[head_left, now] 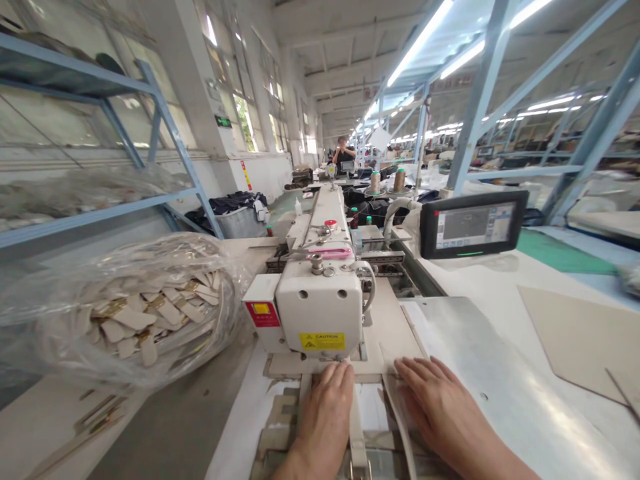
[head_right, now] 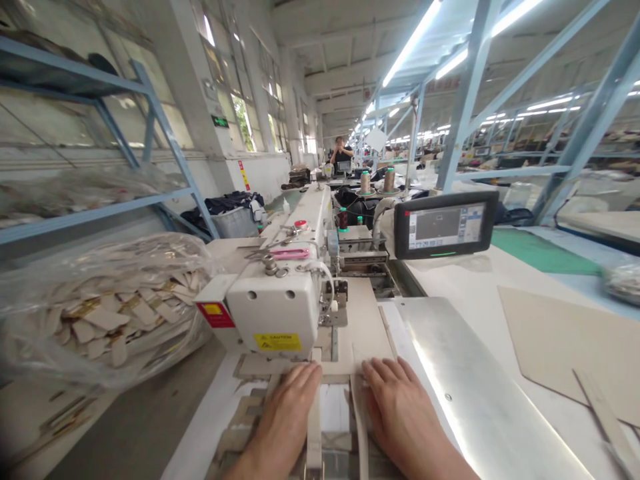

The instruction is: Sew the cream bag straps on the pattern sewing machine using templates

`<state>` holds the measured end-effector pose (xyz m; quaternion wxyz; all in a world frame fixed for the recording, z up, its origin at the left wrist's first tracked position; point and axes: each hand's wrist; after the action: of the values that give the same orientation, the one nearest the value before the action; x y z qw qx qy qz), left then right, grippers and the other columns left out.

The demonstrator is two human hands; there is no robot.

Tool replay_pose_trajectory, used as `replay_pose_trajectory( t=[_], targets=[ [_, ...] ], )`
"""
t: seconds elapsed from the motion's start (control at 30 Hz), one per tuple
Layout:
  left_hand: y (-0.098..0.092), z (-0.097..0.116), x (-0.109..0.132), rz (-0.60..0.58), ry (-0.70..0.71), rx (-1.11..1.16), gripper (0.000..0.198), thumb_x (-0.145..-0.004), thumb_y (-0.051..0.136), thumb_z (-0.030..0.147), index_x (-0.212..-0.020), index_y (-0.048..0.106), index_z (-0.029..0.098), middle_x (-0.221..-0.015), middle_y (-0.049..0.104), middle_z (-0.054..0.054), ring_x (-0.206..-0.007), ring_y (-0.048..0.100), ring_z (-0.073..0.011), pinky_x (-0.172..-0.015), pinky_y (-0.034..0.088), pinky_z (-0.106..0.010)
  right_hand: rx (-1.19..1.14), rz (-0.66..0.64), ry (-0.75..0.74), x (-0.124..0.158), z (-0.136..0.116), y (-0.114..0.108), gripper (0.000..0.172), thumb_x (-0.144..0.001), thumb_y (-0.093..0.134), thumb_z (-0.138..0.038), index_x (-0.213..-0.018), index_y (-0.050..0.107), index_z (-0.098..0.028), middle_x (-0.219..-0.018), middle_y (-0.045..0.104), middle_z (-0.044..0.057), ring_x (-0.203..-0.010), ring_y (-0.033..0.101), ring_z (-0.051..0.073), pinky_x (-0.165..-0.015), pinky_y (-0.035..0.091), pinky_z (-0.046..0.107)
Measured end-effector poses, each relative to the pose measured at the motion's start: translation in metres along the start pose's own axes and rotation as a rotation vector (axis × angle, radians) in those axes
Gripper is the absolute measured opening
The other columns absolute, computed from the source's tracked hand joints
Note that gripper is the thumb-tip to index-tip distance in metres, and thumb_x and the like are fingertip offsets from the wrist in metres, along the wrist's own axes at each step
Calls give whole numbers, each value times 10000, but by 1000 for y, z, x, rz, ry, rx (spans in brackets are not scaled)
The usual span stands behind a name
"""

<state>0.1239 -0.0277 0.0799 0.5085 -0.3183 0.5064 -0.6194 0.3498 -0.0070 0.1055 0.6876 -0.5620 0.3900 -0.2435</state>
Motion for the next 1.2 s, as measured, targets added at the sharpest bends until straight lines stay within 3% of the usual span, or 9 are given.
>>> replay_pose_trajectory(
  t=[0.13,0.3,0.43,0.6,0.83,1.2],
  targets=[
    [-1,5,-5,-5,-14,-70,574,-857,406,-111,-1371,586,70,-1414,632,-159,-1323,593,-269,-1117,523,-402,-227,-168,-36,-40,-19,-11,432,-975,418,-121,-1340,636,-201,-1114,651,113,-996,588,272,-924,516,446],
    [7,4,-7,52,-27,-101,484,-890,470,-73,-1321,625,82,-1324,690,-147,-1265,635,-251,-1101,534,-394,-197,-210,-41,-66,-31,7,406,-955,509,-153,-1297,673,-298,-1135,595,96,-1058,540,302,-1085,380,541],
    [11,2,-4,126,25,-135,496,-862,472,-87,-1312,625,56,-1308,695,-159,-1230,655,-265,-1067,561,-402,-141,-195,3,-69,-33,16,410,-968,497,-170,-1326,653,-294,-1177,585,103,-1100,529,319,-1129,322,572],
    [13,-5,4,239,164,-29,573,-796,453,-113,-1312,630,62,-1290,713,-140,-1211,671,-250,-1073,556,-369,-125,-193,10,-74,-38,15,289,-973,484,-173,-1123,721,-239,-1115,600,115,-1074,542,335,-1126,296,623],
    [24,-10,5,343,181,14,522,-834,442,-89,-1279,649,90,-1251,733,-134,-1180,692,-247,-1026,592,-366,-169,-201,-11,-65,-30,17,418,-950,495,-142,-1279,667,-333,-1234,568,90,-1162,530,298,-1177,258,571],
    [18,-7,22,242,141,3,537,-817,442,-107,-1289,629,70,-1279,714,-142,-1215,669,-261,-1052,580,-388,-207,-255,-12,-53,-44,7,430,-938,500,-143,-1300,665,-305,-1307,567,112,-1217,524,319,-1191,212,618]
  ],
)
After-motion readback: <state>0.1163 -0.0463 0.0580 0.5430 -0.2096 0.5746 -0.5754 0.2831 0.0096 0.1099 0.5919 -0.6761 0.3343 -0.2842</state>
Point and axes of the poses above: each hand's wrist, its own x-axis away from the middle knuckle, its own y-axis out of the palm, z = x × y
